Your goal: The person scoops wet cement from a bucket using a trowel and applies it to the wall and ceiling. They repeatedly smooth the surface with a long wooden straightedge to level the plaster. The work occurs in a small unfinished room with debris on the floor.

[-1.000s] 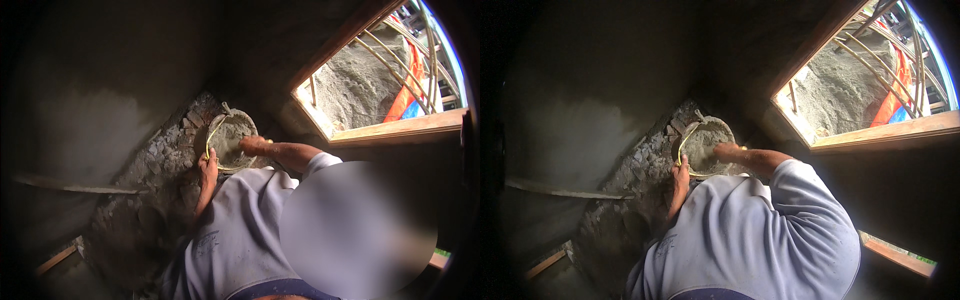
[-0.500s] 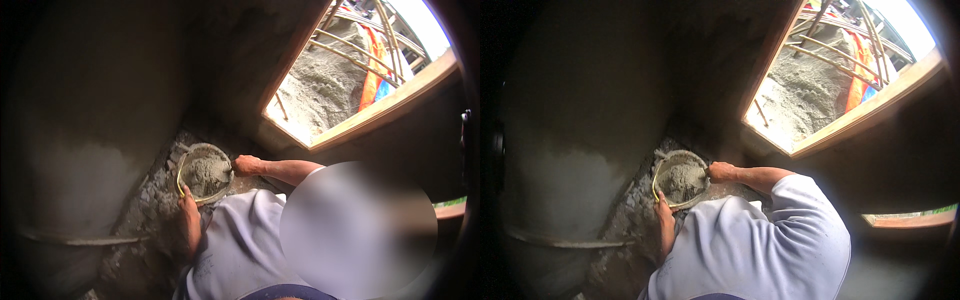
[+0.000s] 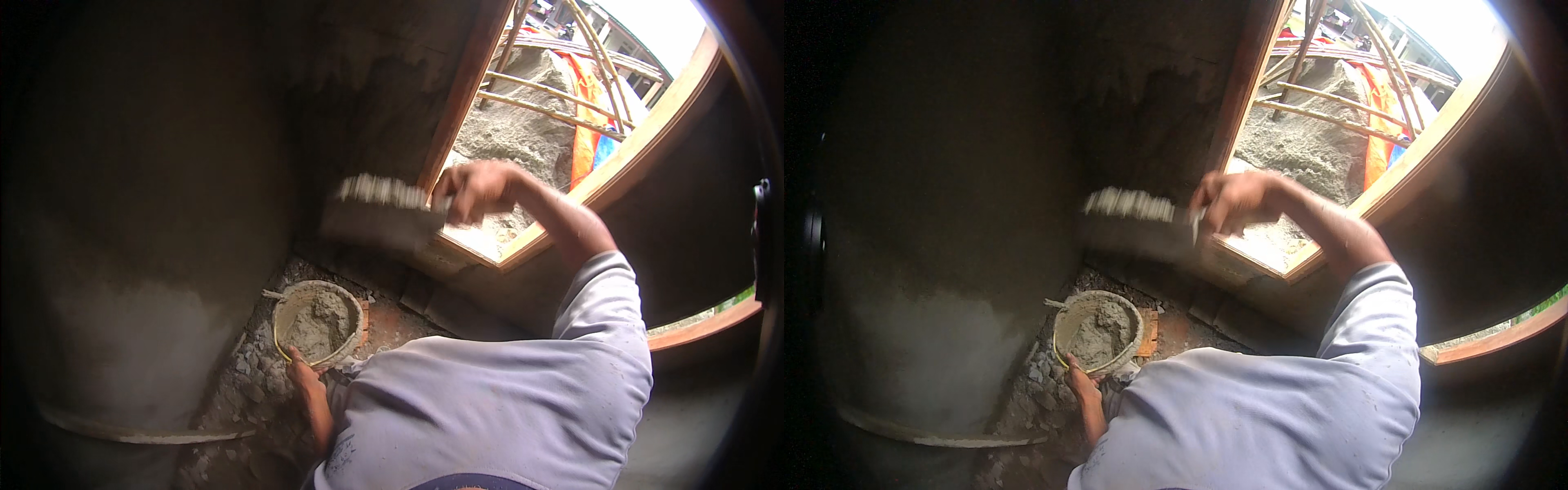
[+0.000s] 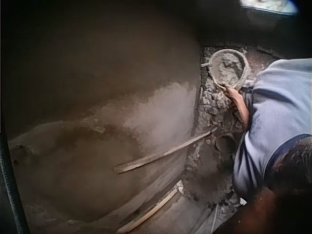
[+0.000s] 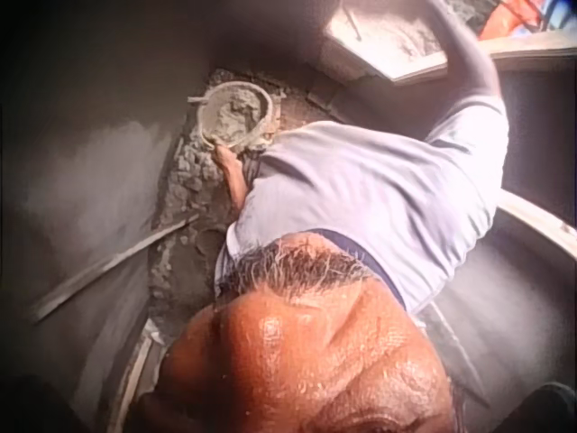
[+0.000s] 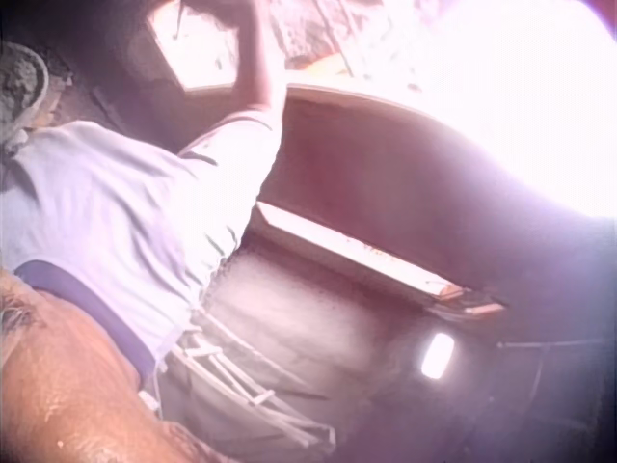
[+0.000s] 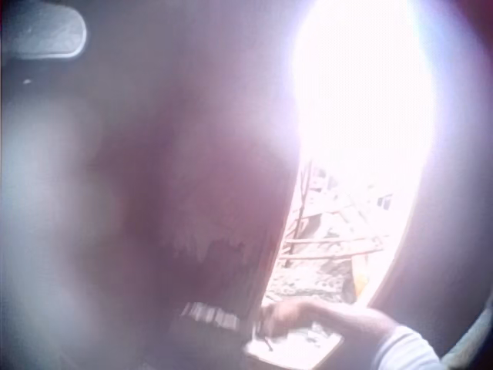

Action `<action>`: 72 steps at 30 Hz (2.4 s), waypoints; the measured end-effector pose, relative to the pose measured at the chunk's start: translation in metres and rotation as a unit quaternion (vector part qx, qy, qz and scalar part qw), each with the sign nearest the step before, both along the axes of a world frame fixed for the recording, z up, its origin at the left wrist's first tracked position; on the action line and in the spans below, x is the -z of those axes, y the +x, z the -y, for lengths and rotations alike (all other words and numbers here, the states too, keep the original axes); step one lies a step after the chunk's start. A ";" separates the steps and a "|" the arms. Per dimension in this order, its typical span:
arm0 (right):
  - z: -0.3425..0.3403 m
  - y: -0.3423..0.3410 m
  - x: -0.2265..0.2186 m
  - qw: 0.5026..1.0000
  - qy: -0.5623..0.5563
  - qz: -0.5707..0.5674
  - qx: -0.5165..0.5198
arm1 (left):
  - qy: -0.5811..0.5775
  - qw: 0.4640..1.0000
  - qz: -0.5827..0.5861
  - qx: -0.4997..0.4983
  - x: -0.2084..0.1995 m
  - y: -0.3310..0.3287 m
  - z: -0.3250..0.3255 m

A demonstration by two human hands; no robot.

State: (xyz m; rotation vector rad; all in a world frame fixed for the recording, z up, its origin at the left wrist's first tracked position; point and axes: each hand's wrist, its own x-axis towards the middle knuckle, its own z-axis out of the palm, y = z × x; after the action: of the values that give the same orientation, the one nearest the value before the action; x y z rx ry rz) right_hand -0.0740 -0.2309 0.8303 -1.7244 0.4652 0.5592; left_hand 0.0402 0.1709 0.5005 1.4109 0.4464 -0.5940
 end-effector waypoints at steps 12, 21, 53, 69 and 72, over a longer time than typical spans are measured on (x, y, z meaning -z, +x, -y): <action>0.105 -0.032 -0.080 0.791 -0.531 0.262 0.152 | 0.006 1.000 0.015 -0.022 -0.017 -0.010 0.002; 0.129 -0.003 0.028 0.700 -0.713 0.007 0.044 | -0.024 0.999 0.030 -0.025 -0.019 -0.015 0.008; -0.167 0.094 0.330 0.805 -0.527 0.045 -0.269 | 0.050 0.993 0.081 0.066 -0.017 -0.017 0.012; -0.189 0.075 0.346 0.862 -0.378 -0.044 -0.335 | 0.079 0.982 0.141 0.092 0.009 -0.014 0.003; -0.200 0.069 0.415 0.877 -0.286 0.111 -0.371 | 0.076 0.984 0.129 0.100 -0.001 -0.016 0.006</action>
State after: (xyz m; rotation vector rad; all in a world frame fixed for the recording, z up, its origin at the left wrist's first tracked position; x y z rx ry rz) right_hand -0.0053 -0.0310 0.4157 -2.5182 -0.2654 0.7961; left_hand 0.0242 0.1651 0.5014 1.6673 0.1456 -0.5356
